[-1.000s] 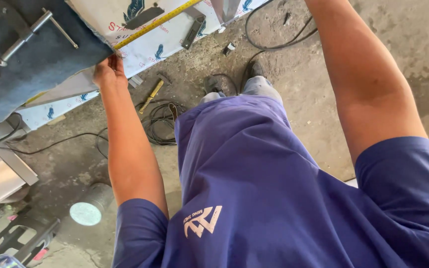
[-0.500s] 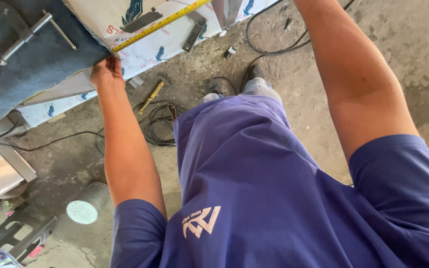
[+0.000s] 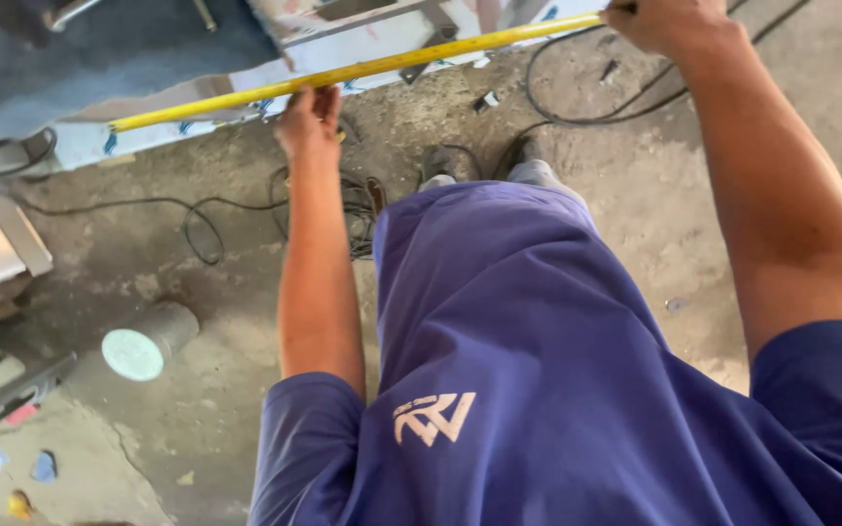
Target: The person clamps stainless steel angle bars to a frame using an F-clamp and locking pliers, then tack-welds the joints with a welding torch, producing sparks. Afterwards the person removes the clamps and measures the frame with a tape measure.
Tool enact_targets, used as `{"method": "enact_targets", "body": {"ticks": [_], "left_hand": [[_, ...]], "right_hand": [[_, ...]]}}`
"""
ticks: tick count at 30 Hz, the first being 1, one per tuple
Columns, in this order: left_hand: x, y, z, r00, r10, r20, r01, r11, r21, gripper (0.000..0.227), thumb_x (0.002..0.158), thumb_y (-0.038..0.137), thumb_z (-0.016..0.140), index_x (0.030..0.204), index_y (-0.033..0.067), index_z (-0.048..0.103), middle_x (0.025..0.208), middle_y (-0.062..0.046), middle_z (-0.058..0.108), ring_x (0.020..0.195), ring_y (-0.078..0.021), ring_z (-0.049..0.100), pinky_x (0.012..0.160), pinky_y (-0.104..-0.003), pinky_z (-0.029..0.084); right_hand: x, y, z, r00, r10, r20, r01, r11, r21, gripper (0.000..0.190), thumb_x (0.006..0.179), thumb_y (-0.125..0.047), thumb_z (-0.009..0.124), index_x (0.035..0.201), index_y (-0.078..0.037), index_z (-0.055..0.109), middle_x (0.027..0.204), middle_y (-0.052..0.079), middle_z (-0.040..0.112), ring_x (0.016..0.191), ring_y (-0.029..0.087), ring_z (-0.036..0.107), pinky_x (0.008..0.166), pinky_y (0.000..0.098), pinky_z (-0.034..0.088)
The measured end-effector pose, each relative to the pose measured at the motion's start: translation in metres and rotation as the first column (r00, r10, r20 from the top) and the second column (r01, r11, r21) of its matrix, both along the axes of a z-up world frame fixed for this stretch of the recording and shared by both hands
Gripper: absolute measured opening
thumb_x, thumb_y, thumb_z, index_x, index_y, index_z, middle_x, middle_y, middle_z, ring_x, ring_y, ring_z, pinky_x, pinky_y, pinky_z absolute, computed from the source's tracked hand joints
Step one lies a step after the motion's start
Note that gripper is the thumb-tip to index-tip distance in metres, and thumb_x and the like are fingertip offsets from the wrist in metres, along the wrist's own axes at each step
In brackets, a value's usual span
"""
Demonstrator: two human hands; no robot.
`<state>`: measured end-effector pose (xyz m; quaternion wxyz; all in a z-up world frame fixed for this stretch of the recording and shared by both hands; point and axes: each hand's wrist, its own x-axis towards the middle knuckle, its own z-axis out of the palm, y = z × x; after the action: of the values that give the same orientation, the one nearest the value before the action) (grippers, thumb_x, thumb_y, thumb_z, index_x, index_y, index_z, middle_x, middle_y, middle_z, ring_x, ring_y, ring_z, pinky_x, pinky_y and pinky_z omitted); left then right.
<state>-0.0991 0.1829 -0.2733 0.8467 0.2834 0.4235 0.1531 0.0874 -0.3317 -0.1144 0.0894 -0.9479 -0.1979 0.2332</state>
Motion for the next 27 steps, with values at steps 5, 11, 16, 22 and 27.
{"method": "enact_targets", "body": {"ticks": [5, 11, 16, 22, 27], "left_hand": [[-0.015, -0.043, 0.041, 0.999, 0.039, 0.034, -0.039, 0.999, -0.003, 0.021, 0.097, 0.002, 0.061, 0.116, -0.0063, 0.062, 0.103, -0.021, 0.071, 0.091, -0.0337, 0.074, 0.083, -0.047, 0.068], [-0.024, -0.066, 0.07, 0.986, 0.048, 0.161, -0.048, 0.999, -0.006, 0.025, 0.095, 0.0, 0.067, 0.118, -0.0078, 0.061, 0.105, -0.019, 0.072, 0.096, -0.0332, 0.074, 0.089, -0.047, 0.066], [-0.032, -0.087, 0.138, 0.967, 0.003, 0.255, -0.023, 0.997, 0.076, 0.023, 0.096, 0.001, 0.069, 0.116, -0.0081, 0.062, 0.107, -0.018, 0.072, 0.1, -0.031, 0.075, 0.092, -0.046, 0.066], [-0.022, -0.087, 0.219, 0.937, -0.059, 0.345, -0.037, 0.963, 0.266, 0.02, 0.1, 0.004, 0.068, 0.116, -0.0066, 0.063, 0.108, -0.017, 0.074, 0.101, -0.0286, 0.075, 0.092, -0.043, 0.065], [0.02, -0.067, 0.237, 0.885, -0.124, 0.449, -0.026, 0.949, 0.313, 0.019, 0.102, 0.007, 0.065, 0.115, -0.0056, 0.063, 0.106, -0.019, 0.075, 0.1, -0.0294, 0.076, 0.09, -0.043, 0.065]], "right_hand": [[-0.003, -0.003, 0.028, 0.999, 0.038, 0.004, -0.037, 0.998, -0.05, 0.029, 0.109, -0.044, 0.067, 0.123, -0.022, 0.079, 0.1, 0.007, 0.076, 0.08, 0.028, 0.07, 0.069, 0.0468, 0.053], [-0.002, 0.013, 0.062, 0.999, 0.053, -0.007, -0.053, 0.996, -0.077, 0.028, 0.112, -0.042, 0.066, 0.121, -0.019, 0.079, 0.096, 0.007, 0.077, 0.075, 0.024, 0.069, 0.07, 0.0417, 0.054], [-0.008, 0.033, 0.108, 0.996, 0.063, 0.062, -0.059, 0.996, -0.068, 0.027, 0.109, -0.038, 0.066, 0.121, -0.017, 0.079, 0.09, 0.009, 0.074, 0.067, 0.024, 0.065, 0.061, 0.0424, 0.052], [0.016, 0.02, 0.137, 0.93, 0.249, 0.27, -0.274, 0.96, 0.061, 0.027, 0.11, -0.033, 0.069, 0.114, -0.008, 0.077, 0.086, 0.012, 0.072, 0.067, 0.026, 0.064, 0.061, 0.0418, 0.052], [0.041, 0.004, 0.128, 0.782, 0.265, 0.564, -0.32, 0.947, -0.001, 0.025, 0.106, -0.033, 0.073, 0.107, -0.008, 0.078, 0.086, 0.008, 0.072, 0.071, 0.024, 0.067, 0.061, 0.0369, 0.054]]}}
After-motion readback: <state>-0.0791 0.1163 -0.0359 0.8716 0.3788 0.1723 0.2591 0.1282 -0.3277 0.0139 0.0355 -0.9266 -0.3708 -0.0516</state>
